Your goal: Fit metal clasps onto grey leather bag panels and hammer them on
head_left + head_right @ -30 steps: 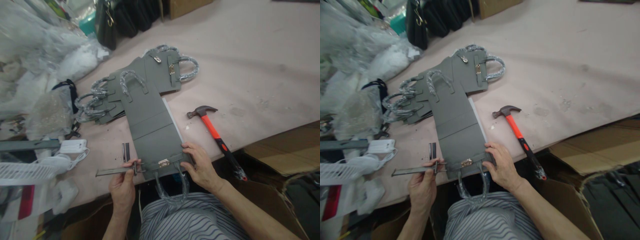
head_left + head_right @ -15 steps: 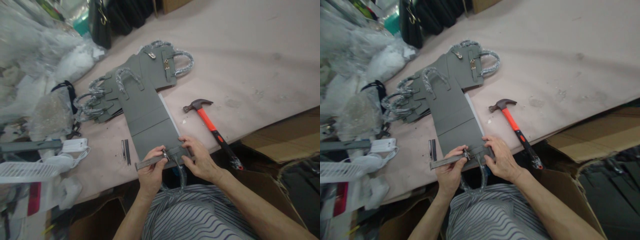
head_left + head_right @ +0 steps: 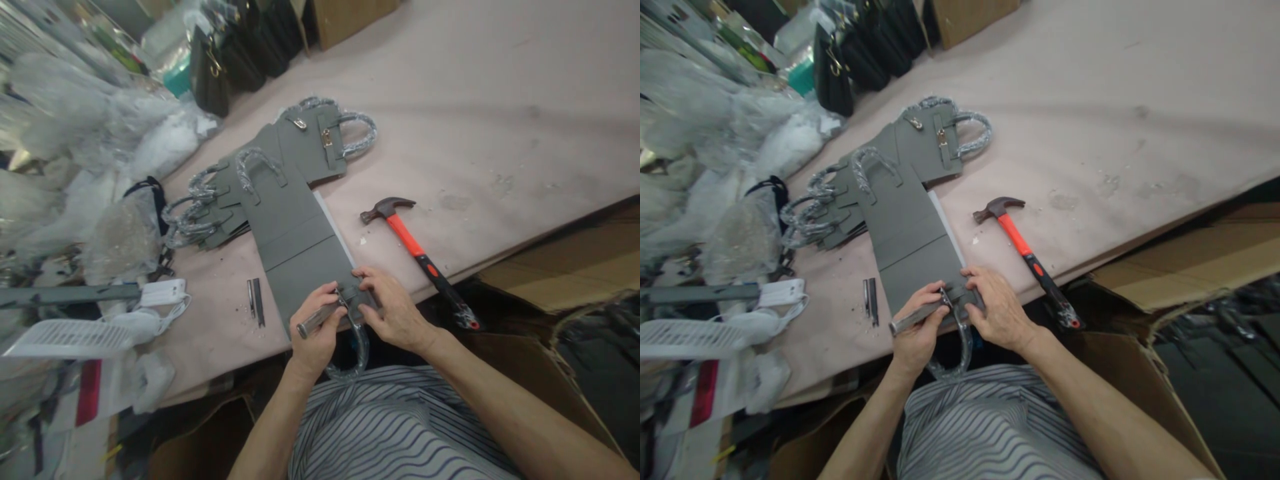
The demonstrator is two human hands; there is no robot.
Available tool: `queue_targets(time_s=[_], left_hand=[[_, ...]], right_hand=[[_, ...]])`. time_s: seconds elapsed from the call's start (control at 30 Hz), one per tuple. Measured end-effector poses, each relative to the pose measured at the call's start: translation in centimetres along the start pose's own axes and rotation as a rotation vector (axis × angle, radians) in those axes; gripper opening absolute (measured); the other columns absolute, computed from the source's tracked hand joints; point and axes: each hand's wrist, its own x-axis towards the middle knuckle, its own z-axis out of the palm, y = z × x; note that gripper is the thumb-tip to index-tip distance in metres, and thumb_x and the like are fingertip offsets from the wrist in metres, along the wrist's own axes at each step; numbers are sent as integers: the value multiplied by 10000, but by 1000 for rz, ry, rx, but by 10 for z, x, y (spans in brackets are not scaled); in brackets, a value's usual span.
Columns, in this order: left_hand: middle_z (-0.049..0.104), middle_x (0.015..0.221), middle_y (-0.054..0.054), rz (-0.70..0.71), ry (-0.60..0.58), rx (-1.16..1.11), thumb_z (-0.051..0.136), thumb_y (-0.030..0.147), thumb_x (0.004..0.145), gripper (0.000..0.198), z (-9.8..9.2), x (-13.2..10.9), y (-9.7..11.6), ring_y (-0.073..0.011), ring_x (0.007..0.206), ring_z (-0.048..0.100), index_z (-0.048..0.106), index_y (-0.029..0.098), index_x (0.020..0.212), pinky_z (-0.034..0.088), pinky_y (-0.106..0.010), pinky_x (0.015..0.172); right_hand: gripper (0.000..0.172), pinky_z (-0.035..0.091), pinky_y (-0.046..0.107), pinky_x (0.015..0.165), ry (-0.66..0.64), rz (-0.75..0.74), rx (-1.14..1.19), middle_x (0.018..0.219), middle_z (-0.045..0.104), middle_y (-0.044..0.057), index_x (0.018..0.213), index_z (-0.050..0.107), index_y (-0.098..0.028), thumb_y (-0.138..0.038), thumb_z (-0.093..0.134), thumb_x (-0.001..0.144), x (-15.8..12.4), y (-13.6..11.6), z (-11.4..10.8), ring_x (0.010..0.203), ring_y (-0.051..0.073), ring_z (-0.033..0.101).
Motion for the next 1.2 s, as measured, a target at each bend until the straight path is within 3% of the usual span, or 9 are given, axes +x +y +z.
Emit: queue_targets(time_s=[0.47, 0.9, 1.2], left_hand=[[752, 1136, -120, 37, -16, 71, 663, 228, 923, 85, 5, -5, -6, -236, 1089, 724, 685, 183, 992, 589, -465, 983], [745, 1108, -112, 155, 3, 146, 624, 138, 919, 82, 11, -1, -3, -213, 1070, 721, 642, 184, 985, 603, -412, 951], [743, 1114, -121, 134, 41, 196, 613, 173, 928, 87, 12, -10, -7, -234, 1079, 720, 647, 184, 1007, 602, -442, 956]], right_hand=[[333, 478, 552, 1026, 11, -11, 8, 1363, 583, 172, 1121, 489, -218, -123, 586, 816, -3, 4, 2, 1278, 318, 553], [341, 482, 547, 1025, 14, -17, -11, 1367, 582, 170, 1127, 482, -221, -114, 582, 819, -3, 2, 2, 1290, 314, 548], [351, 483, 558, 1024, 14, -23, -24, 1361, 586, 166, 1147, 484, -227, -125, 576, 824, -2, 3, 1, 1275, 324, 559]])
